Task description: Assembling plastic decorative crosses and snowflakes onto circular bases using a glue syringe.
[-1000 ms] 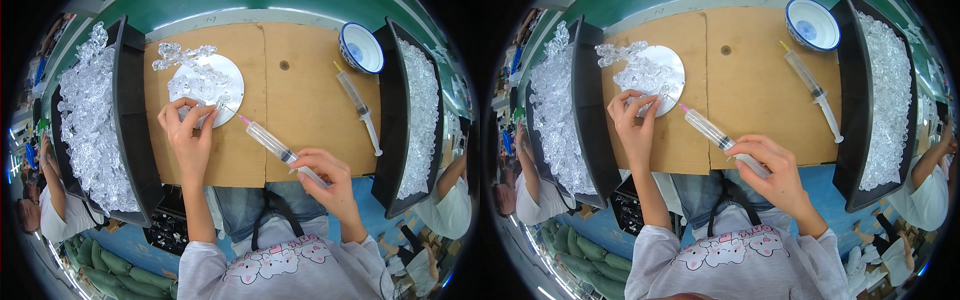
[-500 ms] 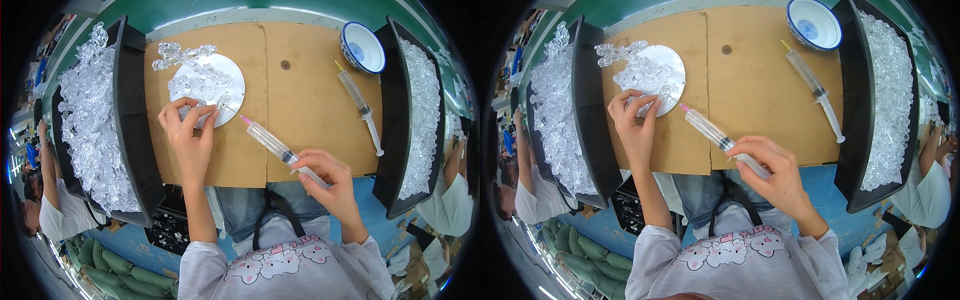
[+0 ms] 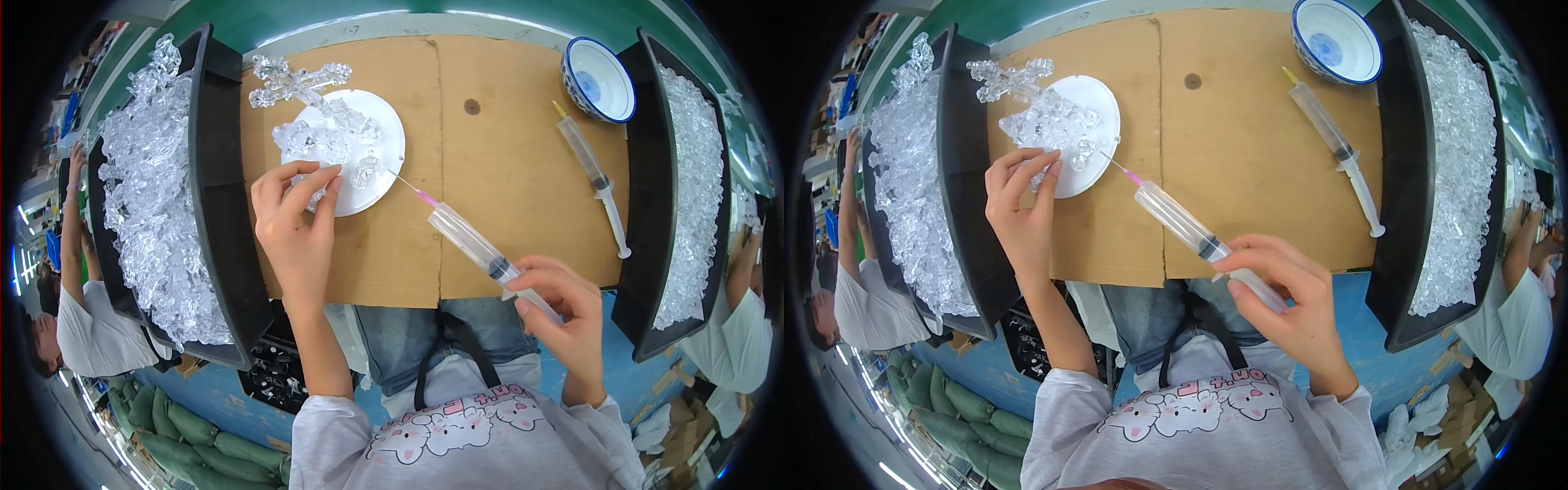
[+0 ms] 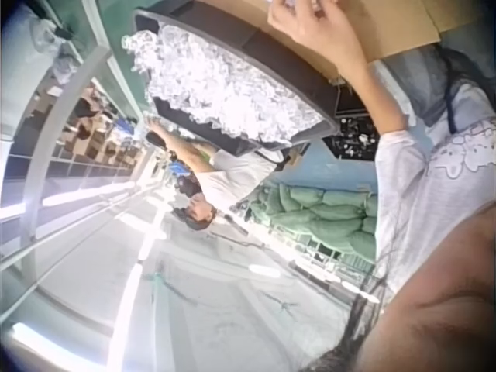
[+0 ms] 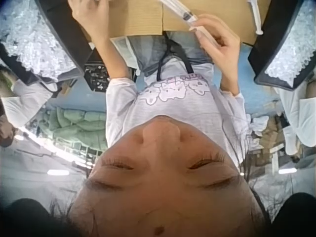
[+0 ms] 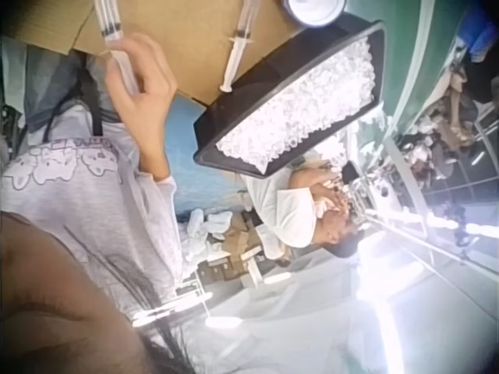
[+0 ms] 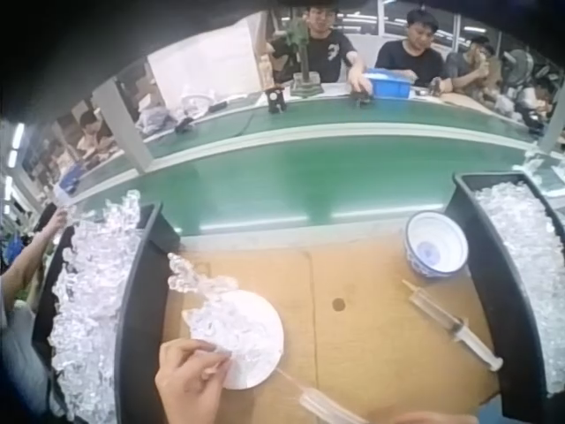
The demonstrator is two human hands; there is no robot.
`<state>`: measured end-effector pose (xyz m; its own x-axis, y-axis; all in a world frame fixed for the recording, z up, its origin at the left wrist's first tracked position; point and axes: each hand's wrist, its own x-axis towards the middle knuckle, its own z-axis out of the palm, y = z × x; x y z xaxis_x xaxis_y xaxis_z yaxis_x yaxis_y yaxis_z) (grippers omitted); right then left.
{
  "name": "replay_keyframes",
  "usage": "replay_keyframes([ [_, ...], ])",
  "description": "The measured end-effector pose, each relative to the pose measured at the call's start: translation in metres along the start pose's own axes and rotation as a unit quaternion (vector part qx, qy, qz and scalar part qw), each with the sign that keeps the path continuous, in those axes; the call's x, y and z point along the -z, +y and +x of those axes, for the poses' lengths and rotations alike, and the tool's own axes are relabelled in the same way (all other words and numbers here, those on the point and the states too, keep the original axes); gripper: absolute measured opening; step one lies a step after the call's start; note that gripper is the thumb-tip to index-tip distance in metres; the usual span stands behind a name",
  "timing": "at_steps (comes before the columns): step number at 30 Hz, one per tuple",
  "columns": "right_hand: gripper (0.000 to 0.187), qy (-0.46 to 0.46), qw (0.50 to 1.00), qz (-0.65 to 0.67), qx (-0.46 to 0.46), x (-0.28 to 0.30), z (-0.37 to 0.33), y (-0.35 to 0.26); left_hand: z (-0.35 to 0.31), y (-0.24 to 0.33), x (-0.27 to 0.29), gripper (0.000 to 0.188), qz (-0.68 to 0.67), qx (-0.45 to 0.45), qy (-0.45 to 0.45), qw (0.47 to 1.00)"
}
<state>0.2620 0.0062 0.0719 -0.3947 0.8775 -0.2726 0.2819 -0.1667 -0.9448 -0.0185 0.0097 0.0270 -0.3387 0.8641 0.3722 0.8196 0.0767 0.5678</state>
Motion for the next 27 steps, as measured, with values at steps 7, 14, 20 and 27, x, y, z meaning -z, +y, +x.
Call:
replay_keyframes([
  [7,0.022,-0.012,1.000,-0.016,-0.003,0.004,-0.004,-0.010,0.002,0.005,0.011,0.015,-0.057,0.064,-0.014,0.996],
  [14,0.023,-0.008,1.000,-0.004,0.010,-0.001,-0.006,-0.015,0.001,0.001,0.016,0.016,-0.077,0.070,-0.019,0.994],
  [20,0.022,-0.028,0.999,-0.017,0.001,-0.003,-0.003,-0.014,-0.002,0.002,0.017,0.016,-0.068,0.065,-0.016,0.995],
  [27,0.022,-0.022,0.998,-0.056,0.003,-0.002,-0.003,-0.018,-0.006,0.005,0.012,0.017,-0.053,0.043,0.005,0.998],
])
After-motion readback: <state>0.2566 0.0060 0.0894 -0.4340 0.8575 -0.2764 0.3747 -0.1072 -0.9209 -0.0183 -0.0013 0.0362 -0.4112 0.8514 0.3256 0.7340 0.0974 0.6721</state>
